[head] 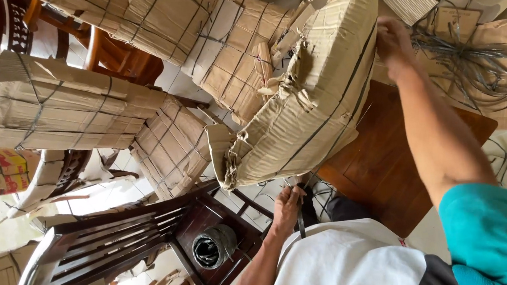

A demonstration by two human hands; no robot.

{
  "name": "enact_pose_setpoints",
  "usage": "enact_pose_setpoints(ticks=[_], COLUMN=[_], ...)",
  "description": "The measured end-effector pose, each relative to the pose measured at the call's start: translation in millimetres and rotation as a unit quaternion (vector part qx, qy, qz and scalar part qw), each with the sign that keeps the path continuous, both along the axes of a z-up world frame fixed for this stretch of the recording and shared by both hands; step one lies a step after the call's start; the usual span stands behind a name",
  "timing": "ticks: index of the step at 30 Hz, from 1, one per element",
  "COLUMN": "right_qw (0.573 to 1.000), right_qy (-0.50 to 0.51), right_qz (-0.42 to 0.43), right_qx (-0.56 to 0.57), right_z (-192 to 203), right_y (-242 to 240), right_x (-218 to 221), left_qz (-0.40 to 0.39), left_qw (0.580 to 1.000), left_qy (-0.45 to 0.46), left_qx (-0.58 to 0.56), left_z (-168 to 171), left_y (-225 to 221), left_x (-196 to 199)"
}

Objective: The person ties bundles of flattened cardboard using black plastic strapping. They wrap the strap around the bundle, pull it tight, and tie it off by hand. The person repeats this process on several bundles placed on a wooden table.

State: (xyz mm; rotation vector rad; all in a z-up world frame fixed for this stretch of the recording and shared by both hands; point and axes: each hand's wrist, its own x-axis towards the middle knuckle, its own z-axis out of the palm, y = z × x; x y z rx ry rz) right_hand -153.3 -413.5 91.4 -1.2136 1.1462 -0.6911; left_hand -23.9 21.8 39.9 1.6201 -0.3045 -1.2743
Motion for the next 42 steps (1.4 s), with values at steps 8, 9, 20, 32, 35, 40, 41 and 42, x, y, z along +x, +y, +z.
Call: enact_pose_setpoints(ticks=[8, 9, 20, 32, 35, 40, 41, 42], right_qw=[0.953, 0.938, 0.953, 0.975, 0.966, 0.948, 0.943, 0.937], right_qy=[-0.005, -0.085, -0.188, 0.09, 0.153, 0.24, 0.262, 0.285], right_qz=[-0.188, -0.108, -0.136, -0.2, -0.203, -0.203, -0.199, -0.195], right_qx=[0.24, 0.32, 0.192, 0.039, 0.046, 0.045, 0.046, 0.047], right_z=[-29.5, -25.8, -70.5, -79.4, -87.3, -93.9, -95.8, -97.7], right_y=[256.5, 286.3, 339.9, 361.0, 359.9, 364.7, 367.0, 369.4], right_x=[2.3, 5.3, 46.3, 127.9, 140.3, 135.2, 132.2, 127.7], left_qz=[-0.078, -0.088, -0.335, -0.599, -0.606, -0.557, -0.535, -0.511], left_qw=[0.995, 0.995, 0.918, 0.768, 0.761, 0.795, 0.814, 0.832], left_qy=[-0.05, -0.043, -0.211, -0.216, -0.216, -0.191, -0.163, -0.135], left_qx=[0.02, 0.025, -0.006, -0.059, -0.089, -0.146, -0.157, -0.167], left_z=[-17.9, -17.0, -7.3, 2.0, -1.1, 2.3, 10.9, 19.5], left_y=[19.7, 17.9, 17.9, -5.4, -9.8, -25.2, -29.1, -33.0], left_x=[6.1, 8.8, 68.4, 239.9, 272.7, 319.8, 329.2, 337.1])
